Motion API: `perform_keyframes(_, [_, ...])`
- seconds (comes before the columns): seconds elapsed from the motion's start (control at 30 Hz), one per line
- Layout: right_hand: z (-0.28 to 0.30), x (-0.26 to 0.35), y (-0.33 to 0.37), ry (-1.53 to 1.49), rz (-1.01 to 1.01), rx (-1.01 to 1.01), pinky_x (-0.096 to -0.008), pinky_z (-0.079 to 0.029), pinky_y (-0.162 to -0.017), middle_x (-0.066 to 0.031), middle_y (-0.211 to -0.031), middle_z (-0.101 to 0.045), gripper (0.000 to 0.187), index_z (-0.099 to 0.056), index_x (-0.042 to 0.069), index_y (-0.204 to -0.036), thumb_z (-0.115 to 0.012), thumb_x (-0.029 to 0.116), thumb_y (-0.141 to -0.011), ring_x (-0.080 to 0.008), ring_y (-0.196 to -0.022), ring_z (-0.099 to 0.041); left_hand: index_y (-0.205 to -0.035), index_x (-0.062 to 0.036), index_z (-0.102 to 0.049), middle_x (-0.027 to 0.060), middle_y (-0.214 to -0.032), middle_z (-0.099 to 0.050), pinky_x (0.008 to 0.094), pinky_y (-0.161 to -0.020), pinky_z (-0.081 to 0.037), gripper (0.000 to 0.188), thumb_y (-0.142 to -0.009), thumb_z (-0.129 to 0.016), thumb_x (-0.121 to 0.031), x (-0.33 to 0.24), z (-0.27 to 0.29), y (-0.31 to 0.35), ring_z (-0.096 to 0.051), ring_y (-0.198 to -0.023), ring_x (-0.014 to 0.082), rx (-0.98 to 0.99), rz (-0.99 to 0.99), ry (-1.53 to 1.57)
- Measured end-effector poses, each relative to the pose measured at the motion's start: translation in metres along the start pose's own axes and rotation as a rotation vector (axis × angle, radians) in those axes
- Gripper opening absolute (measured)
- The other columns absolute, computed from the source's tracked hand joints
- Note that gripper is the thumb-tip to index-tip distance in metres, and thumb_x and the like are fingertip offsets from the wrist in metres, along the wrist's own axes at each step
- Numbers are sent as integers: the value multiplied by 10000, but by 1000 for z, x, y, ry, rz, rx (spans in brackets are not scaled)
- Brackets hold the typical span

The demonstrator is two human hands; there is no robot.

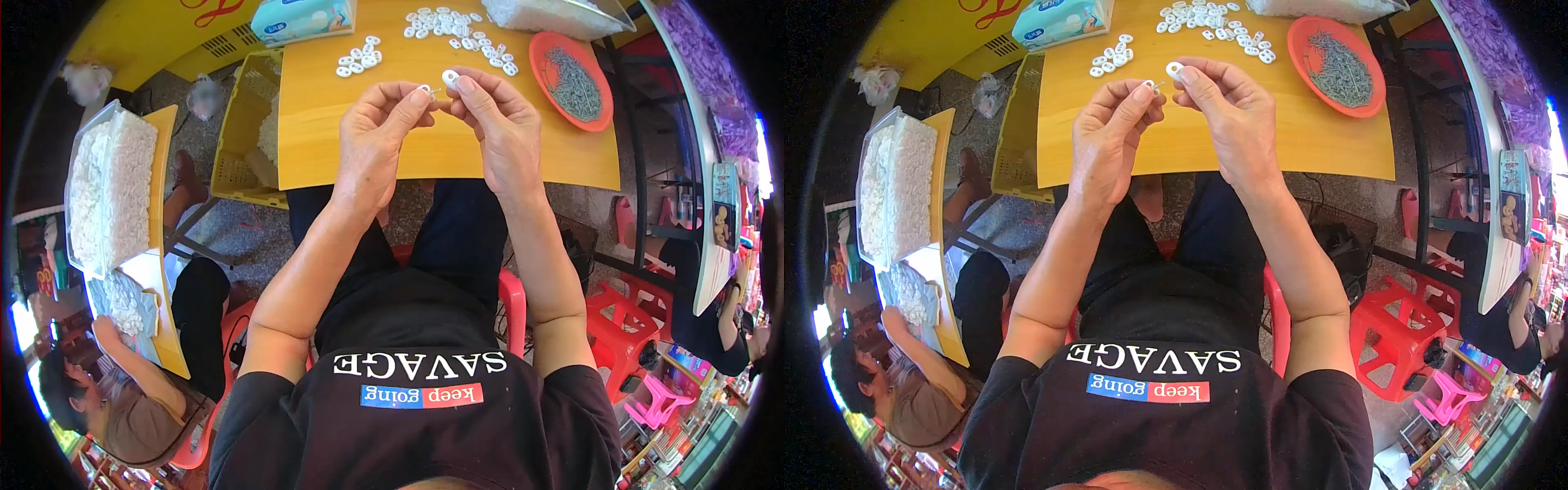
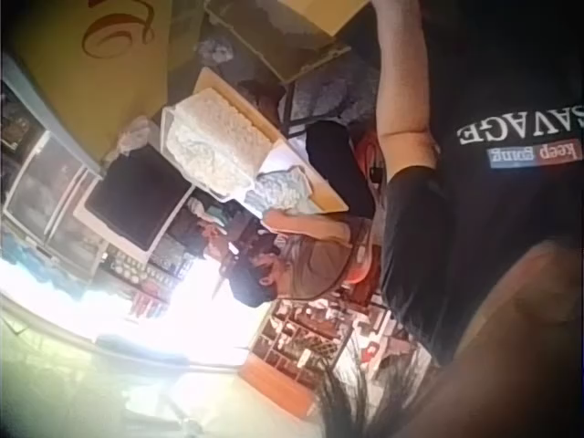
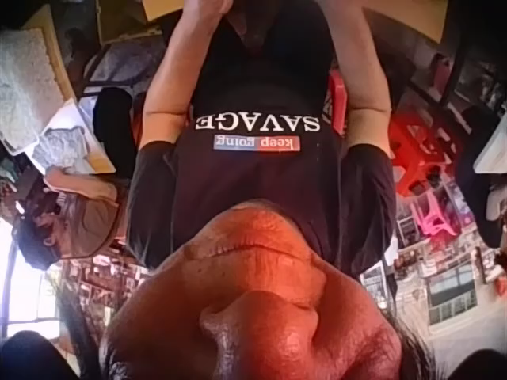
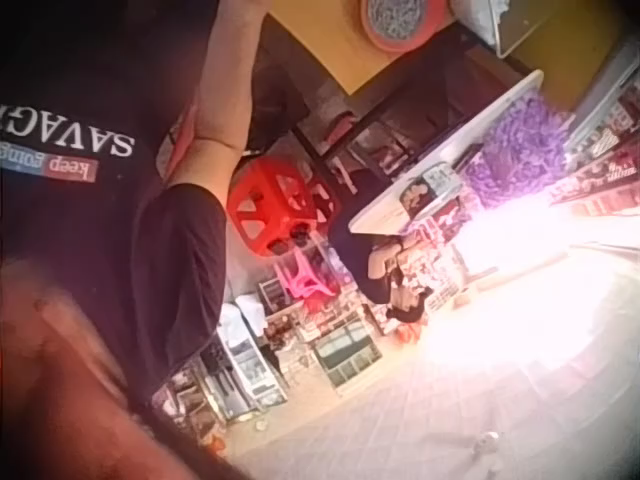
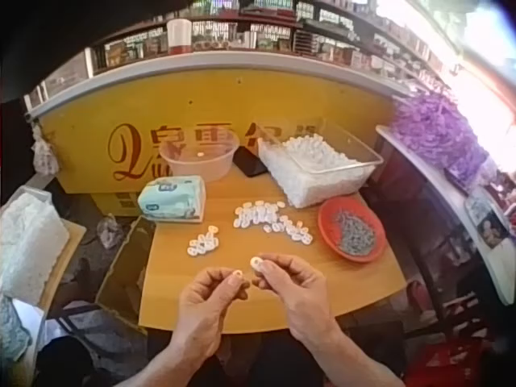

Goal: Assembling small white plastic parts by manually inserting tiny metal pins into holes.

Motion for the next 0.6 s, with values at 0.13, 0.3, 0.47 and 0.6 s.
perform_keyframes(0.13, [-6,5,4,42,49,-2,-210,-501,-739,-67,-942,-679,229,-644,-47,-1083,-650,95,-904,-87,-794,-609,-1005,-13,-591,77,-924,-643,280,-810,-466,143,-913,-636,-113,1,-5,1,-577,-809,129,18,20,76])
perform_keyframes(0.3, [-9,14,7,143,172,-29,-198,-494,-718,-72,-943,-683,192,-645,-53,-1054,-643,64,-902,-76,-780,-603,-991,-24,-584,66,-908,-634,275,-805,-466,141,-907,-646,-118,6,-1,2,-568,-790,123,-38,30,80])
perform_keyframes(0.47, [-15,17,9,169,207,-46,-200,-500,-709,-78,-954,-686,181,-642,-55,-1051,-635,55,-906,-72,-782,-607,-987,-22,-581,53,-874,-612,271,-789,-469,147,-905,-652,-120,10,-3,5,-556,-775,124,-40,39,132])
perform_keyframes(0.6, [-17,20,9,181,230,-48,-205,-506,-713,-79,-961,-686,183,-637,-59,-1057,-629,48,-910,-70,-795,-611,-988,-4,-603,55,-884,-634,247,-741,-471,165,-898,-666,-127,10,-5,6,-562,-771,110,-29,47,149])
Point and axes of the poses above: each hand's wrist, its own y-axis away from the middle knuckle, its own z-axis out of the back of the hand, x = y × z, the point moved 9 cm from there along -y, towards the middle knuckle
